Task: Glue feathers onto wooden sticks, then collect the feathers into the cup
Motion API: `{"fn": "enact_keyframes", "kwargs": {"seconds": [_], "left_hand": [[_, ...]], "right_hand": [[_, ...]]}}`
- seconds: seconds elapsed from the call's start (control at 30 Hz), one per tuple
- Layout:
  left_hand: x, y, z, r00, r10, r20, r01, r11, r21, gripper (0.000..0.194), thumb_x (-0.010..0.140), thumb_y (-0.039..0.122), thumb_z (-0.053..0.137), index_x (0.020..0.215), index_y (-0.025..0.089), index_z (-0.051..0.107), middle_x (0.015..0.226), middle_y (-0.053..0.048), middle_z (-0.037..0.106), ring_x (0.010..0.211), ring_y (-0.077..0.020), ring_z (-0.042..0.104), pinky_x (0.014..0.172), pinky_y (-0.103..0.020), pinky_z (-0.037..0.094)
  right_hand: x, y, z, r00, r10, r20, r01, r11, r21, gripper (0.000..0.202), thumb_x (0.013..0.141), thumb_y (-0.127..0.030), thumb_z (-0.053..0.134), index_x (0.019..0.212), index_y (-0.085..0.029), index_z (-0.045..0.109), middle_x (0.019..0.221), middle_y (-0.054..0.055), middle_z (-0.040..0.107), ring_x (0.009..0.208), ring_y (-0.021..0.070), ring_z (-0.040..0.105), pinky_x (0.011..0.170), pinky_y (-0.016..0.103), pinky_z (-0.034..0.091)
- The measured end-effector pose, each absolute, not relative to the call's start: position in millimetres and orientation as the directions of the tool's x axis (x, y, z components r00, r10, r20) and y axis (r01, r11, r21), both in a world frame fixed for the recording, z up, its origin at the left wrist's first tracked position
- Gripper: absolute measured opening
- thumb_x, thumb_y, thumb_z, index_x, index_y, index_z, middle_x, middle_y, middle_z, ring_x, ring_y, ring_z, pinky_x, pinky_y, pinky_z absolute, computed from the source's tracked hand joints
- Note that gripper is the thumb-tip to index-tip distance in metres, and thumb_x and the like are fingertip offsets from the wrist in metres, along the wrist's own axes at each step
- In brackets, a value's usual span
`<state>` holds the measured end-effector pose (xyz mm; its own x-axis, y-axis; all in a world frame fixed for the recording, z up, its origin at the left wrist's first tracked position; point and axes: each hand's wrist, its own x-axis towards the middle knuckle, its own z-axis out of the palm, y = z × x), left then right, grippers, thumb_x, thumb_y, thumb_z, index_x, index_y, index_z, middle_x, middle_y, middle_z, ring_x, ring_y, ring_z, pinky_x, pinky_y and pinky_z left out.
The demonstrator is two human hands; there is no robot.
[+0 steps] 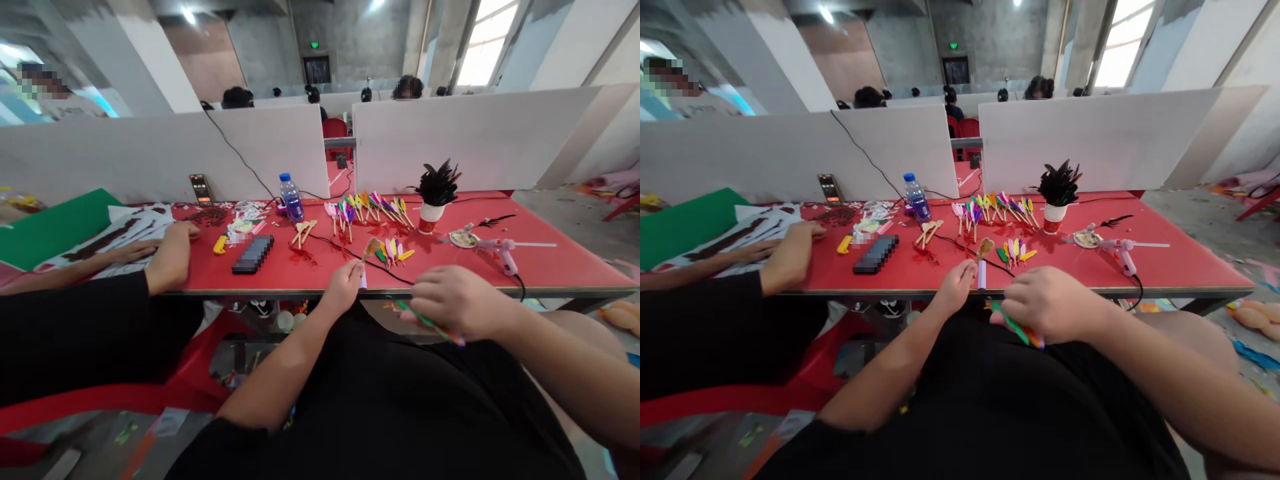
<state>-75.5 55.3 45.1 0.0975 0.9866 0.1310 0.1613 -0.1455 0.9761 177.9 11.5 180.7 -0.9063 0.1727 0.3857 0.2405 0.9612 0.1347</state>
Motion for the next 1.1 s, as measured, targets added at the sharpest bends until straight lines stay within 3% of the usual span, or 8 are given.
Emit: {"fn": "enact_keyframes", "kwargs": {"seconds": [0.13,0.23,0.43,0.53,0.67,0.83,0.93,1.1], "left_hand": [[-103,62,64,0.115,0.970,0.214,-0.008,-0.215,0.977,0.056,0.105,0.076,0.059,0.089,0.023,0.056,0.068,0.006,0.037,0.056,-0.0105,0.031,0.052,-0.022,0.028],[-130,67,62,0.070,0.980,0.187,-0.023,-0.185,0.982,0.051,0.105,0.071,0.061,0.095,0.021,0.065,0.069,0.006,0.037,0.055,-0.0100,0.030,0.050,-0.021,0.027],[-204,115,37,-0.266,0.956,0.127,0.427,-0.001,0.904,0.046,0.109,0.051,0.054,0.122,0.018,0.083,0.087,-0.005,0.068,0.071,-0.0179,0.059,0.065,-0.027,0.047],[-229,163,45,-0.389,0.919,0.072,0.581,0.184,0.792,0.037,0.108,0.040,0.058,0.118,0.017,0.085,0.095,-0.011,0.078,0.094,-0.0271,0.071,0.083,-0.033,0.053],[-238,211,72,-0.465,0.881,0.090,0.643,0.266,0.718,0.024,0.101,0.037,0.072,0.109,0.018,0.085,0.115,-0.020,0.081,0.122,-0.0395,0.070,0.106,-0.046,0.051],[-213,210,69,-0.370,0.891,0.263,0.746,0.116,0.656,0.033,0.109,0.031,0.058,0.130,0.020,0.080,0.145,-0.018,0.074,0.136,-0.0338,0.064,0.123,-0.044,0.045],[-182,186,45,-0.179,0.910,0.375,0.774,-0.105,0.624,0.030,0.110,0.027,0.056,0.125,0.021,0.081,0.136,-0.014,0.077,0.128,-0.0292,0.068,0.119,-0.038,0.049],[-130,169,17,-0.021,0.957,0.289,0.770,-0.169,0.615,0.024,0.107,0.029,0.063,0.118,0.020,0.083,0.119,-0.013,0.077,0.112,-0.0287,0.071,0.108,-0.038,0.054]], "right_hand": [[193,39,190,-0.716,0.539,0.445,0.477,0.842,-0.253,0.059,0.118,-0.056,0.049,0.071,-0.023,0.062,0.065,0.002,0.063,0.059,0.0155,0.051,0.061,0.033,0.037],[207,73,174,-0.498,0.806,0.322,0.661,0.592,-0.461,0.067,0.106,-0.079,0.057,0.068,-0.023,0.064,0.059,0.003,0.063,0.057,0.0175,0.054,0.058,0.033,0.040],[225,135,140,-0.381,0.910,-0.164,0.881,0.304,-0.361,0.072,0.089,-0.090,0.070,0.061,-0.024,0.064,0.059,0.005,0.064,0.058,0.0215,0.058,0.062,0.037,0.044],[216,168,133,-0.368,0.889,-0.272,0.895,0.260,-0.362,0.071,0.085,-0.091,0.074,0.065,-0.024,0.064,0.060,0.004,0.061,0.058,0.0201,0.055,0.062,0.037,0.043],[185,210,127,-0.279,0.876,-0.393,0.910,0.111,-0.399,0.070,0.084,-0.091,0.077,0.070,-0.024,0.063,0.060,0.002,0.055,0.056,0.0173,0.048,0.060,0.036,0.040],[178,249,117,-0.156,0.957,-0.246,0.960,0.088,-0.265,0.067,0.083,-0.084,0.086,0.082,-0.017,0.074,0.075,0.010,0.066,0.081,0.0257,0.062,0.076,0.039,0.046],[197,255,111,-0.103,0.990,-0.099,0.933,0.062,-0.354,0.064,0.087,-0.079,0.085,0.093,-0.016,0.078,0.084,0.012,0.071,0.087,0.0257,0.064,0.079,0.037,0.046],[221,225,97,-0.063,0.998,-0.027,0.868,0.042,-0.494,0.039,0.099,-0.056,0.077,0.098,-0.017,0.079,0.085,0.009,0.073,0.078,0.0206,0.060,0.072,0.034,0.043]]}}
